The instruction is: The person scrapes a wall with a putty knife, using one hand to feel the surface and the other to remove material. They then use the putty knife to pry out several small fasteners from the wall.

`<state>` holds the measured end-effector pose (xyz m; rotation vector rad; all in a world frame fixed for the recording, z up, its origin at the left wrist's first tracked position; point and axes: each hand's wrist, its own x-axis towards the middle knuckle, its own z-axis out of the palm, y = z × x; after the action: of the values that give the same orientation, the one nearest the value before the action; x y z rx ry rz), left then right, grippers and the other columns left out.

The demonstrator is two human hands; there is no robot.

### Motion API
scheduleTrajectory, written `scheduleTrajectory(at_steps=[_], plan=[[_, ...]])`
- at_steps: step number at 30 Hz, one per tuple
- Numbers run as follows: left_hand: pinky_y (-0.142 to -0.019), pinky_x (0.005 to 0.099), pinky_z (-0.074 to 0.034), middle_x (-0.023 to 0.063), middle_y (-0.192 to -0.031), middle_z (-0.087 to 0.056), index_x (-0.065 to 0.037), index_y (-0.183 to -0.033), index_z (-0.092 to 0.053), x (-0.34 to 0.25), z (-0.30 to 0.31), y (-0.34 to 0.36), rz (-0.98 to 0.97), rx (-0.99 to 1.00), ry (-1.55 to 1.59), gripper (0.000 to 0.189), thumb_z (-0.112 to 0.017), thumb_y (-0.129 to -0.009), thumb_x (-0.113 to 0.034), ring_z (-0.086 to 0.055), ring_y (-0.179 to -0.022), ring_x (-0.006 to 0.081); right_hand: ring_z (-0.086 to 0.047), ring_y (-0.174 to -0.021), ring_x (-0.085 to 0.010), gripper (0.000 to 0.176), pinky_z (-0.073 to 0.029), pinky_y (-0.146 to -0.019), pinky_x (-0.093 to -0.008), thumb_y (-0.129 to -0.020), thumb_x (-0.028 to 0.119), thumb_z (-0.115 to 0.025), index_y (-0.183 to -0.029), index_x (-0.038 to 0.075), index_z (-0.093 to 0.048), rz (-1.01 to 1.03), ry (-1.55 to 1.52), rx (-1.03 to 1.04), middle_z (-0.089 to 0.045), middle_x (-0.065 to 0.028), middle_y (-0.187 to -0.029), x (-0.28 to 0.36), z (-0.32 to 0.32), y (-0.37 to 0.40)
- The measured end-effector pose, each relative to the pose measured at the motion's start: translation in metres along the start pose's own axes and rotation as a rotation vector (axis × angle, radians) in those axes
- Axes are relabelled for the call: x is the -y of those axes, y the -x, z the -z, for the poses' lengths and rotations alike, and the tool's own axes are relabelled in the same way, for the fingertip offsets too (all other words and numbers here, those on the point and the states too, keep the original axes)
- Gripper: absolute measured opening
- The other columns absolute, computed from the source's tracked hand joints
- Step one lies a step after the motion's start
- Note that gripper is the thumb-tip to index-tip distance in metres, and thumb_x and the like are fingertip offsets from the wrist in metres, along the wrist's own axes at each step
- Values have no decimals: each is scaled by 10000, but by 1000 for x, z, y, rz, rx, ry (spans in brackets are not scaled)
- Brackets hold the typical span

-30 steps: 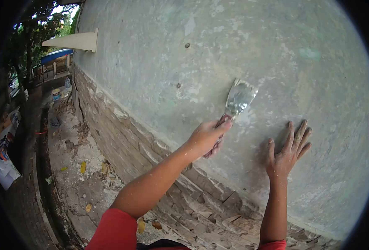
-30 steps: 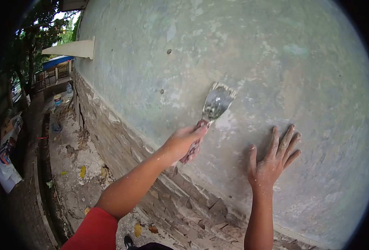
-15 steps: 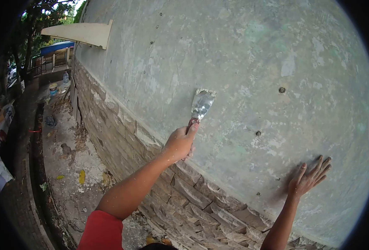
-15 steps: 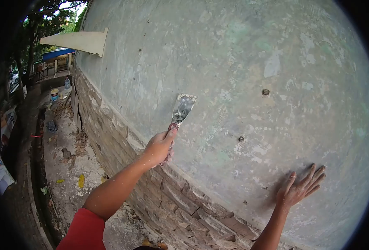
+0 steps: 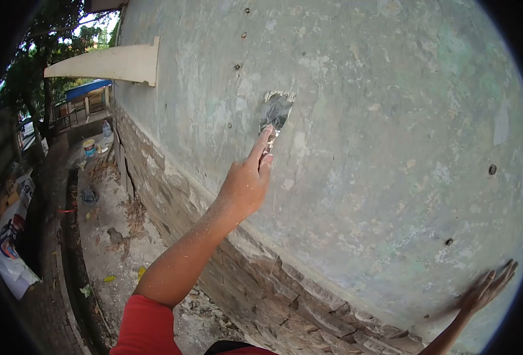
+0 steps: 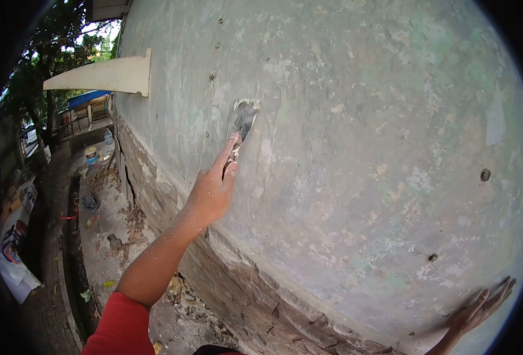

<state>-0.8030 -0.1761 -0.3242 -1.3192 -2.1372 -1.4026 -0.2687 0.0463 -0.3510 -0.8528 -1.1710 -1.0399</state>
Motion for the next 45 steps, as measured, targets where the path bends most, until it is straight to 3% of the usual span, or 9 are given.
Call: scheduleTrajectory(at_steps=[5, 7, 13, 18, 24, 29, 33, 40, 45], plan=[[-761, 434, -465, 213, -866, -629, -207, -1482, -274, -21, 55, -75, -161, -117, -10, 521, -431, -986, -228, -620, -727, 318, -251, -1408, -301, 594, -177, -1145, -460, -990, 453, -335, -1435, 61, -369, -255, -175, 5, -290, -144, -1516, -20, -16, 6], [-728, 429, -469, 197, -803, -616, -217, -1477, -286, -30, 73, -86, -134, -112, -34, 514, -432, -984, -226, -610, -681, 292, -295, -1381, -337, 713, -257, -1111, -512, -959, 585, -274, -1449, 72, -340, -339, -230, -1, -305, -164, -1500, 38, 3, -18], [-463, 391, -475, 118, -567, -581, -102, -1481, -215, 60, 43, -26, -318, 168, 54, 584, -471, -965, -197, -588, -476, 314, -323, -1364, -370, 604, -260, -1101, -554, -968, 509, -345, -1394, 85, -405, 92, -443, -63, -336, -188, -1479, 199, 34, -25], [-477, 379, -476, 184, -720, -609, -96, -1494, -184, 185, 28, 20, -454, 96, 69, 638, -498, -941, -142, -623, -579, 308, -322, -1369, -362, 547, -248, -1102, -562, -975, 474, -369, -1357, 90, -445, 199, -580, 114, -370, -181, -1464, 358, 66, -14], [-578, 416, -476, 208, -774, -615, -109, -1478, -261, 284, 106, -56, -312, 58, 147, 581, -490, -944, -132, -609, -623, 345, -290, -1382, -382, 511, -223, -1113, -579, -882, 318, -531, -1343, 114, -446, 253, -581, 383, -321, -209, -1485, 530, 28, -8], [-613, 423, -459, 225, -720, -595, -163, -1458, -324, 286, 155, -165, -274, 73, 126, 529, -485, -954, -168, -574, -603, 357, -247, -1401, -379, 604, -230, -1125, -510, -756, 154, -649, -1334, 114, -475, 377, -530, 407, -311, -183, -1497, 669, -14, -58], [-607, 478, -488, 230, -701, -617, -150, -1451, -322, 265, 200, -235, -344, -61, 138, 520, -474, -959, -226, -624, -642, 395, -233, -1416, -314, 616, -194, -1148, -495, -804, 248, -650, -1380, 167, -447, 403, -451, 332, -302, -103, -1517, 740, -60, -120], [-614, 427, -462, 268, -770, -616, -192, -1473, -283, 374, 156, -149, -211, 102, 116, 567, -482, -945, -143, -613, -679, 432, -184, -1429, -282, 571, -112, -1158, -532, -931, 518, -439, -1436, 260, -378, 436, -170, 45, -272, -49, -1532, 804, -130, -156], [-633, 379, -471, 215, -730, -595, -201, -1454, -344, 388, 195, -192, -150, 4, 64, 511, -468, -959, -170, -593, -620, 357, -130, -1446, -225, 609, -82, -1181, -477, -930, 579, -395, -1469, 314, -297, 316, -18, 106, -201, 13, -1559, 838, -130, -159]])
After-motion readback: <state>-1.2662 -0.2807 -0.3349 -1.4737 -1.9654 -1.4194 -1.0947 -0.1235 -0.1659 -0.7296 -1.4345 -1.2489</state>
